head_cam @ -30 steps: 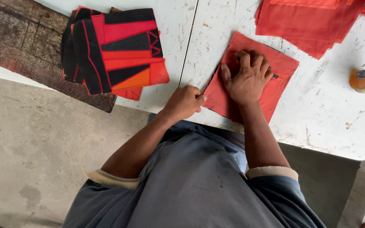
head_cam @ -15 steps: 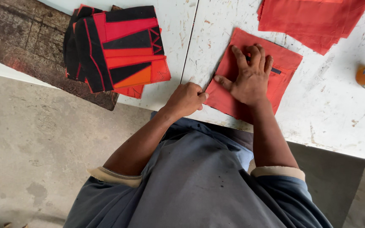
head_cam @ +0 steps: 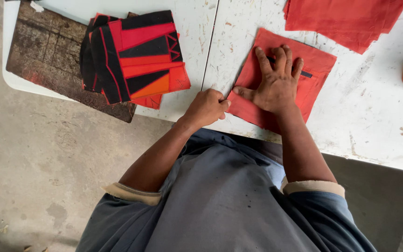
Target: The person assembles small red fabric pouches with zippers on a white table. They apply glue to the edges of a red pouch, press it onto a patterned fabric piece, and smooth the edges. The person repeats this process with another pouch, aligning and gluing the edges before stacking the finished items.
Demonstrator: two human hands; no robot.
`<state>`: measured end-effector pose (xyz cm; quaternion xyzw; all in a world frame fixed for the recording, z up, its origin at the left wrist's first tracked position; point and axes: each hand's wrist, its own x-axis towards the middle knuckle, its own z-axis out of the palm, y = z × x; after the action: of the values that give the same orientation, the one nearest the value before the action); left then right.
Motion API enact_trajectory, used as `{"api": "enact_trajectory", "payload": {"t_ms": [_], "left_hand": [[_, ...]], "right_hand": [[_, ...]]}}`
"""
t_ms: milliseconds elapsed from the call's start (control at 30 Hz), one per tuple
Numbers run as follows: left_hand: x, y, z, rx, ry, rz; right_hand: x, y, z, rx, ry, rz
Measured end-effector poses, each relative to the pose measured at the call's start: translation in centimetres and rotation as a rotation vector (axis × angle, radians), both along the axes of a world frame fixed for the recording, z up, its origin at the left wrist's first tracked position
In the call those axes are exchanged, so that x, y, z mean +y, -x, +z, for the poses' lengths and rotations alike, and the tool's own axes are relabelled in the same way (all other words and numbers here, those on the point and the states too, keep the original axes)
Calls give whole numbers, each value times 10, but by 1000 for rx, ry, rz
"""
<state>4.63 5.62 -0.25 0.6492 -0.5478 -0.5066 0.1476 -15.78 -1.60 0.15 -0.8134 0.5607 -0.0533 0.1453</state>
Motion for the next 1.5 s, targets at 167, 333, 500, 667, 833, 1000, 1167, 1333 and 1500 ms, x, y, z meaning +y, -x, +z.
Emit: {"api": "enact_trajectory", "payload": {"t_ms": [167,333,500,667,833,1000,1167,1333,1500], "left_hand": [[-6,3,-2,-272,261,-173],[-15,-9,10,-444,59,-279],[-13,-14,20,-513,189,-321],[-6,-11,6,-433,819,-554],[-10,-18,-11,-271,783,-615],[-14,-21,-16,-259,775,-627],[-21,-20,-13,-276,766,-682],[-28,-18,-7,-273,694,-696],[-39,-7,-9,-252,536,-696]], "right_hand": [[1,0,-2,20,19,21],[-3,3,0,20,-12,83],[-2,2,3,18,-48,66],[12,13,-8,-171,301,152],[14,20,-23,-332,213,406],[11,15,-15,-145,313,408],[8,6,-10,-40,262,341],[-12,3,-16,1,170,260],[-3,16,-11,-415,36,-47]]}}
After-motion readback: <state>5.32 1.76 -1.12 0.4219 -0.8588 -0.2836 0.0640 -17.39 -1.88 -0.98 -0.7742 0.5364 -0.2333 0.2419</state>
